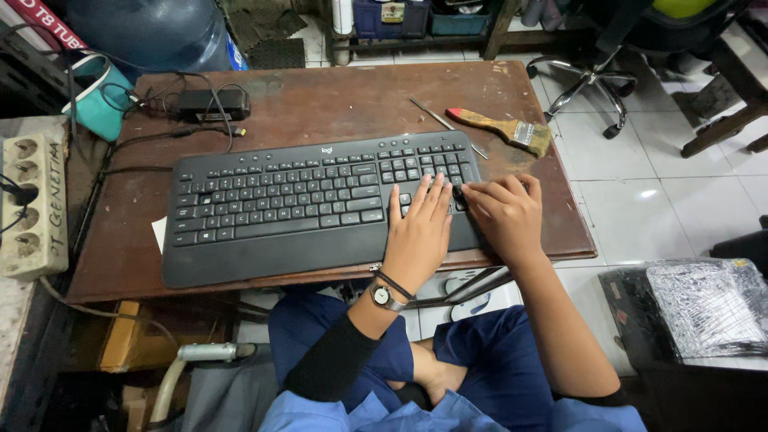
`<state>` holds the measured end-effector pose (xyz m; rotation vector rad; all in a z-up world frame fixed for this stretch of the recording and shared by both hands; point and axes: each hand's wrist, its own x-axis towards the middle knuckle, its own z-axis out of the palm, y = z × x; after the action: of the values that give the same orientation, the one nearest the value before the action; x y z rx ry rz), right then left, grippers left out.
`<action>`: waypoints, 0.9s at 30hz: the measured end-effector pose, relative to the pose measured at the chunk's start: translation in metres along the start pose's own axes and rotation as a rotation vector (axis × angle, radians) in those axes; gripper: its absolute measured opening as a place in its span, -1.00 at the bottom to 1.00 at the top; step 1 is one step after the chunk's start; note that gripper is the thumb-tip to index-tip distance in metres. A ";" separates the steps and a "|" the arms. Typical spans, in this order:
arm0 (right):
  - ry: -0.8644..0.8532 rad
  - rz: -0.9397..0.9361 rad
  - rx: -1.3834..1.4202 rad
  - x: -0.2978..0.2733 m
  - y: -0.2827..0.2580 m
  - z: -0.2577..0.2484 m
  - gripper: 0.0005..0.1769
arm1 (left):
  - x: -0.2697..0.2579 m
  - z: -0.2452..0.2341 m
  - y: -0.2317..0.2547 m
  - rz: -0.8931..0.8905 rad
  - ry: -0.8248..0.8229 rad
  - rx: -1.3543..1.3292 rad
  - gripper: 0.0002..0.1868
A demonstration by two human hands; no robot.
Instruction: The person removes individual keys from a black computer keyboard using their fingers and a small metal tool. They then use a paintbrush to clean the keycaps and the spaces on the keyboard base before placing the keys back into their original positions.
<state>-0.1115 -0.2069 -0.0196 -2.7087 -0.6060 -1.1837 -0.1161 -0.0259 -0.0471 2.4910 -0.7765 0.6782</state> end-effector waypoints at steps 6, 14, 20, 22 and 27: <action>-0.012 -0.026 -0.002 0.001 -0.005 -0.001 -0.89 | -0.001 0.002 -0.001 0.009 -0.002 0.005 -0.50; -0.142 -0.078 -0.099 0.002 -0.005 -0.002 -0.87 | -0.003 0.002 0.000 0.032 0.007 -0.006 -0.53; -0.188 -0.155 -0.054 0.003 0.002 0.026 -0.79 | 0.002 0.011 0.002 0.043 0.002 -0.025 -0.55; -0.191 -0.161 -0.018 0.002 0.001 0.031 -0.74 | 0.001 0.013 0.001 0.052 -0.002 -0.028 -0.53; -0.276 -0.170 -0.028 0.002 -0.002 0.023 -0.88 | 0.002 0.007 0.003 0.050 0.021 0.021 -0.54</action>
<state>-0.0958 -0.1980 -0.0337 -2.9182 -0.8753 -0.8584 -0.1143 -0.0327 -0.0507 2.4873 -0.8303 0.7321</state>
